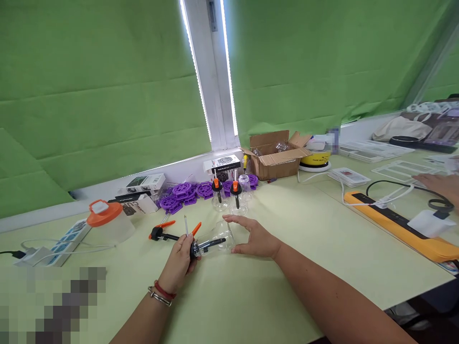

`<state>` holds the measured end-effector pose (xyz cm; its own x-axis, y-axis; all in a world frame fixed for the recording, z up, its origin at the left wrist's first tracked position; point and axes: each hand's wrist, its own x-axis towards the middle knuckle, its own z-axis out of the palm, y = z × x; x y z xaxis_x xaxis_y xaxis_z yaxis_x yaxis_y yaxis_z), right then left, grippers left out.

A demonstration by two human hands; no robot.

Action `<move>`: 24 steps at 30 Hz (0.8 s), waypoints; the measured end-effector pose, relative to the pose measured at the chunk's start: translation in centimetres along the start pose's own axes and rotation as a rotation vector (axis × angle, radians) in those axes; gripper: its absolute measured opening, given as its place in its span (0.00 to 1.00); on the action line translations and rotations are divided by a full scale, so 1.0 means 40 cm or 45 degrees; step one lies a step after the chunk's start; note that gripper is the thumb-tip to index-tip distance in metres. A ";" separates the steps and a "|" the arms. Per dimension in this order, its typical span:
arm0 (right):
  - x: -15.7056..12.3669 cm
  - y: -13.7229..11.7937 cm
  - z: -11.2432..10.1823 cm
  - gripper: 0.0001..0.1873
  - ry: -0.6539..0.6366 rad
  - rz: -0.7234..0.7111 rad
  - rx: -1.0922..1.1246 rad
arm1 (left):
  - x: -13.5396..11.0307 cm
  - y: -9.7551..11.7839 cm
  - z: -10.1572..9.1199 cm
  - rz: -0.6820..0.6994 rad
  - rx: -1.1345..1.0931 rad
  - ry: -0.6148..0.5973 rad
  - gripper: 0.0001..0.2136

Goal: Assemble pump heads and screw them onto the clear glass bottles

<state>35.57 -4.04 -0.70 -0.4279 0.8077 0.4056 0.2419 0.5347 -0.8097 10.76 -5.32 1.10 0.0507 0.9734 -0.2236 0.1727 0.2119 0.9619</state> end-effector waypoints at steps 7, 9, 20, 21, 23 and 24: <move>-0.001 0.010 0.009 0.41 0.017 0.066 -0.017 | 0.005 0.004 -0.002 -0.061 -0.026 -0.029 0.15; -0.002 0.005 0.008 0.41 0.017 0.076 -0.013 | 0.006 0.004 -0.003 -0.063 -0.024 -0.037 0.16; -0.001 0.014 0.003 0.37 0.015 0.213 0.051 | 0.005 -0.011 -0.001 -0.050 0.009 -0.066 0.17; 0.001 0.014 0.003 0.35 0.009 0.211 0.056 | 0.006 -0.012 -0.001 -0.050 0.015 -0.068 0.17; 0.006 0.012 0.004 0.31 -0.025 0.196 0.050 | 0.008 -0.016 -0.001 -0.047 0.023 -0.073 0.17; 0.008 0.010 0.004 0.28 -0.045 0.189 0.046 | 0.009 -0.018 0.000 -0.046 0.025 -0.075 0.17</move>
<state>35.41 -3.60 -0.97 -0.4203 0.8677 0.2653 0.2740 0.4002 -0.8745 10.64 -5.11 0.34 0.1017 0.9582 -0.2673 0.1946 0.2443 0.9500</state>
